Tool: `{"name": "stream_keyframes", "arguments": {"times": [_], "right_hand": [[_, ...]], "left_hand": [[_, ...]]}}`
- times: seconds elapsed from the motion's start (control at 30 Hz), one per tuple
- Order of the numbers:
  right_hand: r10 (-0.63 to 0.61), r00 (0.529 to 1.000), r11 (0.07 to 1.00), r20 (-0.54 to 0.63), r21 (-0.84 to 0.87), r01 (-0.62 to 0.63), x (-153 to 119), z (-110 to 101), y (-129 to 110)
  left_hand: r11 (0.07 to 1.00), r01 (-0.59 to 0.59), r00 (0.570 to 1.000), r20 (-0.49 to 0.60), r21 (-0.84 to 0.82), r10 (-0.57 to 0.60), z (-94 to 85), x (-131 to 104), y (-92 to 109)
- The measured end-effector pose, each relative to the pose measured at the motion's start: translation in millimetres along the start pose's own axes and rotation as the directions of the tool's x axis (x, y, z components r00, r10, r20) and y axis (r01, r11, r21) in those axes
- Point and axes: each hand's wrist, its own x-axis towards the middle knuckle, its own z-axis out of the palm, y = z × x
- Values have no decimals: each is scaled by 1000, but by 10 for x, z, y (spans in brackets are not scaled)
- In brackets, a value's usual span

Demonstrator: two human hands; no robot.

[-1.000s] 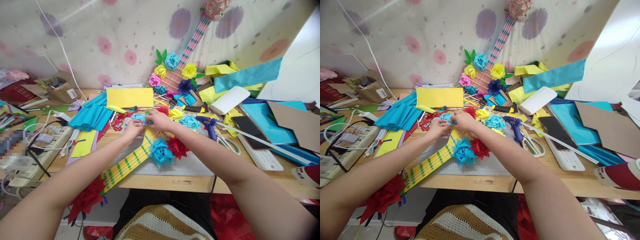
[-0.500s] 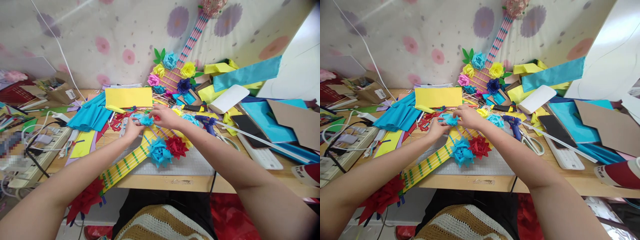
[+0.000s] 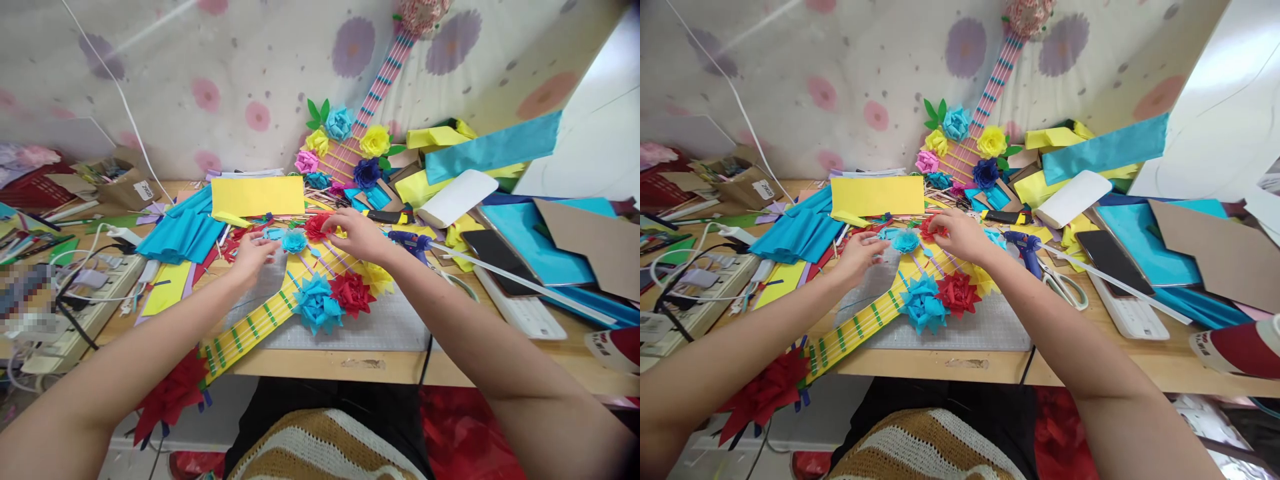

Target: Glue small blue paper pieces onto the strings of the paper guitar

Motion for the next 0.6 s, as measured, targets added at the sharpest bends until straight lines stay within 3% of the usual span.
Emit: {"name": "stream_keyframes", "arguments": {"times": [0.1,0.3,0.43,0.5,0.6], "right_hand": [[88,995,996,40,-26,-87,-82,52,30],[91,974,981,208,-188,-51,-85,228,-57],[61,971,952,229,-307,12,-39,327,-122],[67,969,934,239,-356,23,-16,351,-151],[81,967,920,240,-391,20,7,358,-182]], "left_hand": [[992,-14,993,-114,-125,0,-103,3,154],[944,-41,991,-132,-328,-2,-239,-1,382],[927,-2,994,-102,-375,-39,-360,-29,424],[901,87,991,-59,-424,-123,-406,-54,427],[839,243,969,90,-487,-228,-427,-112,420]]}}
